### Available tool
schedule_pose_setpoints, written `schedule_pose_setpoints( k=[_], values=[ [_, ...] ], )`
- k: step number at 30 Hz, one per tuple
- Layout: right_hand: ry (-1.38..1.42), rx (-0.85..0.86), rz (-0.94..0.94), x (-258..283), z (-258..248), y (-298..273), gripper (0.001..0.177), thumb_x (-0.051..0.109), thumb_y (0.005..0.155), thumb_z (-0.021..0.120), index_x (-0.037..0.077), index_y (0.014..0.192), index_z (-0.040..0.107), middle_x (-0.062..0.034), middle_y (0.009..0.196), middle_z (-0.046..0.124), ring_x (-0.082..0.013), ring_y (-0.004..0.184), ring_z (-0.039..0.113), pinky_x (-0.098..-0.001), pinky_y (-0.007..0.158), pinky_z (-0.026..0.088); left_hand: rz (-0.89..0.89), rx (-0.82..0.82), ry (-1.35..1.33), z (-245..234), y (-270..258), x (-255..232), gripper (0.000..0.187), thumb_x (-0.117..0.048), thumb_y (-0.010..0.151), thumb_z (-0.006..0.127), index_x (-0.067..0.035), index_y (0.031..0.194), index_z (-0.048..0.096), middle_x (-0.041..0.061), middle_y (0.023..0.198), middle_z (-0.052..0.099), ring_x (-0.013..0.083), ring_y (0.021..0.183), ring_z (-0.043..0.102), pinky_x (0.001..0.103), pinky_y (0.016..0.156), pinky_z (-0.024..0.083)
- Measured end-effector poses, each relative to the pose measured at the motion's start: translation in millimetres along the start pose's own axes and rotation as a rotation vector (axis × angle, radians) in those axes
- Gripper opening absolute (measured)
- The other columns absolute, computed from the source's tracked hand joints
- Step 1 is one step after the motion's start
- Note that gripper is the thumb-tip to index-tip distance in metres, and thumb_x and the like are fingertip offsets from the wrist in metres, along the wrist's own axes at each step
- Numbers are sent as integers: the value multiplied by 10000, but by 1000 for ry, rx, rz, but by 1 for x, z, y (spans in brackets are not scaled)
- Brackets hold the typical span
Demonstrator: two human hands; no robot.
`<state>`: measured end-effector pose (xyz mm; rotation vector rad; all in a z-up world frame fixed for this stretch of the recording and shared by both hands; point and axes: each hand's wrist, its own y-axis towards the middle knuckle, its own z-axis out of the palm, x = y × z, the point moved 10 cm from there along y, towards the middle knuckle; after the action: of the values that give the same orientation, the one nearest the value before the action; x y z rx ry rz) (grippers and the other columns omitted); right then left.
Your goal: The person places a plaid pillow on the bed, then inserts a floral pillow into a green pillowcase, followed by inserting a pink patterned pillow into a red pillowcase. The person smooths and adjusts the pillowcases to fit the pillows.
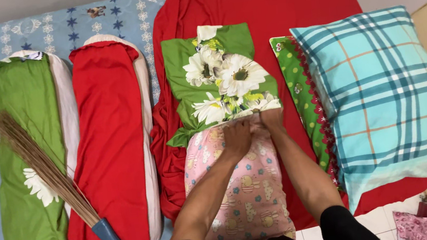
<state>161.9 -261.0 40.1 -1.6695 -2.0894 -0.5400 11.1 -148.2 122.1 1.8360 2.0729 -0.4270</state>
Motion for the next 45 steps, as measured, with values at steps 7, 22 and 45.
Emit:
schedule_pose_setpoints(
  k=[7,22,45],
  values=[
    [-228,-225,-185,46,-52,-71,468,303,913,528,120,1332,631,-216,1348,650,-484,1177,589,-878,800,295,-191,-227,-175,-22,-4,60,358,-69,860,639,-60,1213,580,217,1052,704,455,872,699,574,753,542],
    [123,-494,-314,55,-54,-53,205,144,944,680,70,1135,675,-127,1131,681,-336,1132,579,-628,898,424,-123,-453,-434,-119,-35,81,383,56,747,617,-77,1106,629,230,756,685,436,721,687,513,658,524],
    [392,-311,-399,130,-107,-107,181,74,893,783,9,1002,654,-137,930,599,-294,820,606,-386,707,492,-142,-583,-288,-101,-35,73,275,-194,830,744,-69,1045,626,164,962,660,444,804,662,538,670,524]
  ],
)
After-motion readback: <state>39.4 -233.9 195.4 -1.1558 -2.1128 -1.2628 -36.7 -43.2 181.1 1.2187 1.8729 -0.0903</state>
